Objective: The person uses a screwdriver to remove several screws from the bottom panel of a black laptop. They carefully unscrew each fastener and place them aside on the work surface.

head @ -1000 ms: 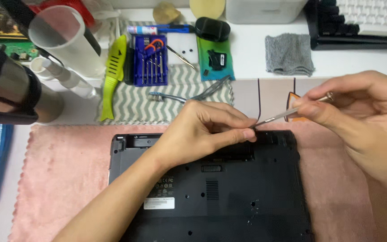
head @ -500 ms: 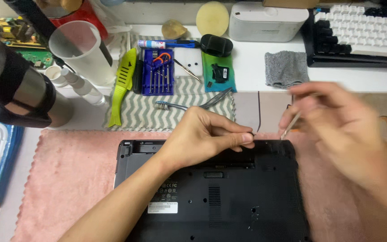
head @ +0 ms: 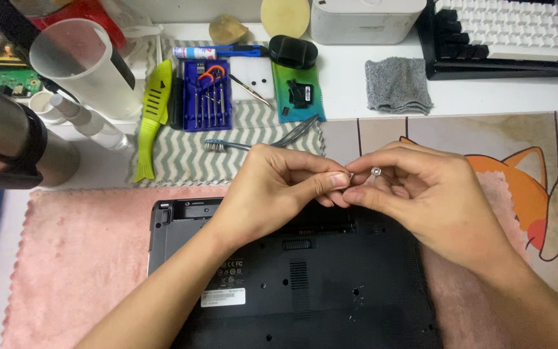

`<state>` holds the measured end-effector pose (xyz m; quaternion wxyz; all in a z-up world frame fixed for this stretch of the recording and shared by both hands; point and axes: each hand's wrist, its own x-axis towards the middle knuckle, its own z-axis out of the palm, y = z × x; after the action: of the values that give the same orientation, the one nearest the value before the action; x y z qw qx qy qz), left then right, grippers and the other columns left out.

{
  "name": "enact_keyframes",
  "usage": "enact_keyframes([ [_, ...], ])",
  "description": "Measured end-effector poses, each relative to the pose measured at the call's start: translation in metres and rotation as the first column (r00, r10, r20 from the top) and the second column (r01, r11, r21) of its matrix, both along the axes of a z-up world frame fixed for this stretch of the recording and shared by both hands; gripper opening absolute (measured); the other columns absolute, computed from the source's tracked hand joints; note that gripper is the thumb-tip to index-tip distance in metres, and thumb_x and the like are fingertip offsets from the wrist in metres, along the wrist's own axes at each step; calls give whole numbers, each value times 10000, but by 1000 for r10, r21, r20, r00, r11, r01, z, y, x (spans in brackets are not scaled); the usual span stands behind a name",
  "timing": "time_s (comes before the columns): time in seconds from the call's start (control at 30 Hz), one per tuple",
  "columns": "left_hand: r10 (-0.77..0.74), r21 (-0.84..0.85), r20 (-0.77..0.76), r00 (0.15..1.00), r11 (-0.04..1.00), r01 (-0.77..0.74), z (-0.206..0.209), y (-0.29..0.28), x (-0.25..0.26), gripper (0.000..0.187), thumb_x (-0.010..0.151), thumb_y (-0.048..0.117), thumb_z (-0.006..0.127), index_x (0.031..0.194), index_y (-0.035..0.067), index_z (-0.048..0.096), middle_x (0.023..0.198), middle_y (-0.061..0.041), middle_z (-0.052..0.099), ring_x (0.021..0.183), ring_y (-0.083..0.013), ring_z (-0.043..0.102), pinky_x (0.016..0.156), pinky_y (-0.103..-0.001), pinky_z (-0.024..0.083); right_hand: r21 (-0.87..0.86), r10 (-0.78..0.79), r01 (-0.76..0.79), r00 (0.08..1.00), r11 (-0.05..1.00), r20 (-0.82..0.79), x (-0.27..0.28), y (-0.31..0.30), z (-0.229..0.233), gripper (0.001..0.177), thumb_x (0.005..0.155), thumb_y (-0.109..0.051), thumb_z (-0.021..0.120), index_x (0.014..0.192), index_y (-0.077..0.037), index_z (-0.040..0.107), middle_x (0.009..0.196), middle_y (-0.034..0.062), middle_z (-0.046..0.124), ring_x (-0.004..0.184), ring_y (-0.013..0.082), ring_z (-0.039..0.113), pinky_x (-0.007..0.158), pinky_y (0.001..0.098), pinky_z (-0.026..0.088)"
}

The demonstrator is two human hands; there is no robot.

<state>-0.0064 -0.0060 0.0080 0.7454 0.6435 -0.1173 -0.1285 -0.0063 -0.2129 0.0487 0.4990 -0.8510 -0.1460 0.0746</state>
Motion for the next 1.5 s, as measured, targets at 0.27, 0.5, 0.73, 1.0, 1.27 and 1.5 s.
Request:
enact_keyframes([
  [0.27, -17, 72, 106, 994, 997, 9, -3, 1, 2, 148, 985, 149, 674, 988, 22, 751, 739, -35, 714, 681, -49, 657, 679, -177, 557, -156, -32, 39, 998, 987, 45, -2, 3, -7, 140, 829, -120, 831, 965, -87, 838, 808, -20, 744, 583, 45, 476, 563, 203, 403],
  [0.5, 83, -27, -98, 992, 996, -86, -17, -3, 7, 192, 920, 126, 715, 1032, -27, 741, 901, -131, 801, 836, -167, 801, 833, -248, 686, -10, -115, 114, 991, 993, -70, 0, 2, 4, 233, 829, -34, 815, 1062, -14, 809, 875, 33, 783, 674, 72, 589, 681, 166, 531],
  [0.73, -133, -278, -228, 964, 958, 67, -15, -4, 5, 282, 946, 8, 660, 1206, -94, 694, 1074, -233, 778, 1000, -267, 778, 955, -301, 642, 45, -43, 43, 999, 998, 7, 1, 5, -2, 237, 893, -37, 718, 1129, -17, 714, 1128, 101, 821, 859, 111, 761, 649, 210, 614],
  [1.0, -234, -421, -300, 925, 902, 92, -12, -1, 7, 379, 941, -114, 548, 1303, -93, 659, 1140, -275, 745, 1099, -293, 733, 1089, -352, 575, 61, 85, -92, 990, 994, 112, 8, 0, -10, 194, 930, -33, 669, 1123, -30, 688, 1265, 150, 741, 1176, 216, 727, 990, 284, 607],
  [1.27, -195, -365, -403, 894, 930, 38, -21, -3, 9, 300, 905, 147, 729, 1142, -34, 757, 1032, -199, 783, 959, -204, 756, 998, -257, 603, 36, 84, -90, 987, 995, 138, 10, -6, -20, 207, 864, 5, 769, 1069, -16, 756, 1092, 108, 718, 1038, 168, 704, 878, 216, 578],
  [1.5, -70, -361, -439, 896, 927, -104, -30, -8, 8, 317, 844, 84, 762, 1121, -70, 758, 1023, -234, 777, 901, -227, 751, 959, -291, 628, -162, 88, -13, 883, 987, 462, 0, 8, -23, 115, 927, -33, 784, 1041, -20, 778, 1039, 97, 757, 781, 122, 645, 660, 221, 459],
])
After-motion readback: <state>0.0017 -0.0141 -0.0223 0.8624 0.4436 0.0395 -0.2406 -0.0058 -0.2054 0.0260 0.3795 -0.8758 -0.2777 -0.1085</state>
